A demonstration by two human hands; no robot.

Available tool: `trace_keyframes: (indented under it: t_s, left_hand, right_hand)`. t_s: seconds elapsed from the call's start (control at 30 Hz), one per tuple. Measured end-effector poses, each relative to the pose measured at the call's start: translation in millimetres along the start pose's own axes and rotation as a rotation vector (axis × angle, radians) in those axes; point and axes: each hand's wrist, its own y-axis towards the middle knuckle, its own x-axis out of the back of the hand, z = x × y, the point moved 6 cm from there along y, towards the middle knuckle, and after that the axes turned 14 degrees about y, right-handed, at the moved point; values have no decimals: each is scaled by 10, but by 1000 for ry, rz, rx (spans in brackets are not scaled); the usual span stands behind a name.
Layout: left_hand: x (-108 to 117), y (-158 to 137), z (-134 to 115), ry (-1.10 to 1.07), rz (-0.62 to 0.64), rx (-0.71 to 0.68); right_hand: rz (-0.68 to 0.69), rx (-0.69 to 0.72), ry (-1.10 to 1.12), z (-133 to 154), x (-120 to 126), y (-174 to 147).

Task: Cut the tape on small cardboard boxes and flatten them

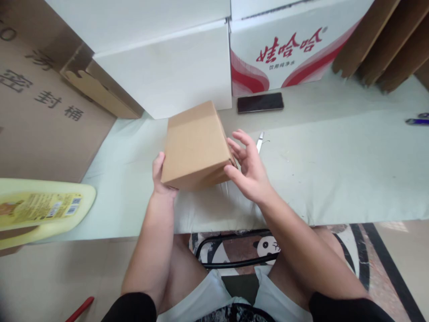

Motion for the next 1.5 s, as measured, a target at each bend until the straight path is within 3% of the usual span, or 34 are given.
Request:
trace_keyframes:
  t_s: [0.07,0.17,0.4,0.57,0.67,0.77,0.83,0.93,1.03,1.1,1.2,1.23,1.33,1.5]
  left_hand:
    - [22,-18,15,-85,18,81]
    - [27,-18,11,-114,51,136]
    - [-68,-30,99,-110,102,304]
    - [-132,-43,178,119,214,306]
    - [13,26,108,396,156,158]
    - [298,31,-155,518,-169,-88]
    - [361,-66,-389,532,-283,-312]
    - [155,-255,-653,614,-129,-629]
    - [-110,-370,-698,809,59,-773]
    - [-187,-381,-671,873,96,-801]
    - [-190,-352,-633,868,88,-788]
    - [-186,-341,-626,872,88,-777]
    - [-195,-327,-624,890,104,-754]
    - [-219,-334,-652,886,118,-763]
  right_hand:
    - [29,-13,53,7,33,19]
    - [53,12,-55,60,58,38]
    - [-47,145,-297,282,95,36]
    - [75,282,-344,585,17,25]
    - [139,271,-403,628,-52,22]
    - [216,265,-430,591,-137,8]
    - [275,271,-444,568,-199,-8]
    - [334,295,-456,576,-266,-29]
    - [316,333,-404,596,-242,-27]
    - [112,284,-433,533,-64,22]
    - [-266,-16,-681,233,346,54]
    - [-289,-146,-778,95,442,47]
    - [-118,-412,-994,-287,564,9]
    - [-31,-399,-1090,-430,568,-16]
